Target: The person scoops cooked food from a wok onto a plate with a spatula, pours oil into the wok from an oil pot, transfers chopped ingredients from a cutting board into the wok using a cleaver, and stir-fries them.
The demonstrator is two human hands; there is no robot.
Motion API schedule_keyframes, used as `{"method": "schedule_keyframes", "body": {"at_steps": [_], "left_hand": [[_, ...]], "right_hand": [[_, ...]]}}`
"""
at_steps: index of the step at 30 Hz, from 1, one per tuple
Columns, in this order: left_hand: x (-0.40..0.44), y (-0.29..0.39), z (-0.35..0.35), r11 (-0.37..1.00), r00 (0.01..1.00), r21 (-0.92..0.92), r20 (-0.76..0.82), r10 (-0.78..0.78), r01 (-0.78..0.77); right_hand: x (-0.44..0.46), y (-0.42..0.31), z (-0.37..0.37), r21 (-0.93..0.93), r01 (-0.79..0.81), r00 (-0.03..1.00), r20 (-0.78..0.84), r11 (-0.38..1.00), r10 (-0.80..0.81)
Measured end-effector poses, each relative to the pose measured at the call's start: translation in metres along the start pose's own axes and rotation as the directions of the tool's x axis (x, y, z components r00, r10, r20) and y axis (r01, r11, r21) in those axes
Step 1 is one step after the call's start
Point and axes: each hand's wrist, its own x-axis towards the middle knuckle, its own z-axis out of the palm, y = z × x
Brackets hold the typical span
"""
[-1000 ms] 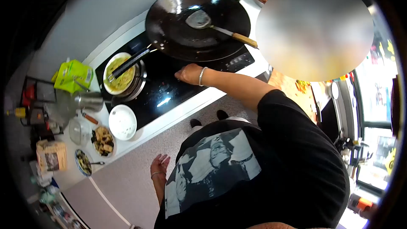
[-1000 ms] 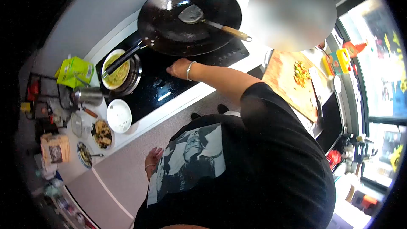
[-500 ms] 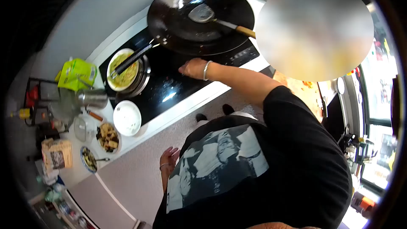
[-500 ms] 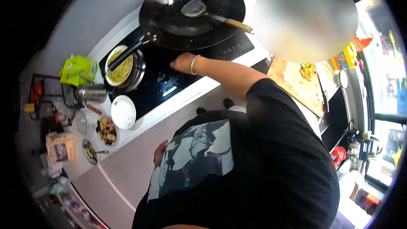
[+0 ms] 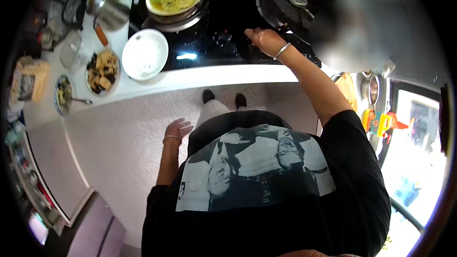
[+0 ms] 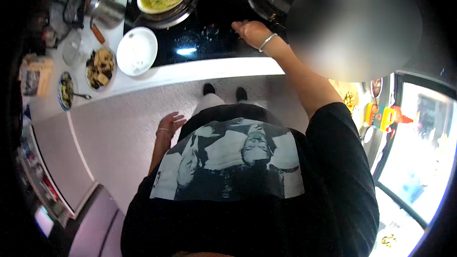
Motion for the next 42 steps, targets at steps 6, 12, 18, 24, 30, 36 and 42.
{"method": "schedule_keyframes", "body": {"at_steps": [6, 12, 18, 24, 30, 36, 42], "left_hand": [[0.002, -0.044, -0.025, 0.994, 0.999, -0.1, -0.001, 0.052, -0.052], [-0.01, -0.116, -0.03, 0.974, 0.993, -0.224, -0.118, 0.017, -0.043], [-0.015, -0.204, -0.04, 0.953, 0.988, -0.303, -0.144, -0.056, 0.01], [-0.007, -0.284, -0.054, 0.912, 0.973, -0.41, -0.196, -0.12, 0.03], [-0.015, -0.313, -0.073, 0.868, 0.968, -0.495, -0.206, -0.141, 0.021], [-0.017, -0.289, -0.108, 0.912, 0.969, -0.407, -0.242, -0.054, -0.051], [-0.008, -0.266, -0.132, 0.886, 0.987, -0.452, -0.154, 0.039, -0.105]], "right_hand": [[0.003, 0.005, 0.008, -0.02, 0.014, 0.999, 0.038, 1.0, -0.013], [0.012, 0.014, 0.019, 0.028, -0.05, 0.993, 0.105, 0.998, 0.047], [0.01, 0.013, 0.025, -0.059, 0.02, 1.0, -0.022, 0.998, -0.021], [0.015, 0.024, 0.032, -0.01, 0.115, 0.992, -0.046, 0.993, -0.115], [0.014, 0.024, 0.033, -0.133, 0.071, 0.996, -0.049, 0.989, -0.078], [0.006, 0.009, 0.023, -0.225, -0.094, 0.995, -0.001, 0.97, 0.096], [-0.075, -0.046, 0.013, -0.134, 0.054, 0.92, -0.378, 0.99, -0.101]]}}
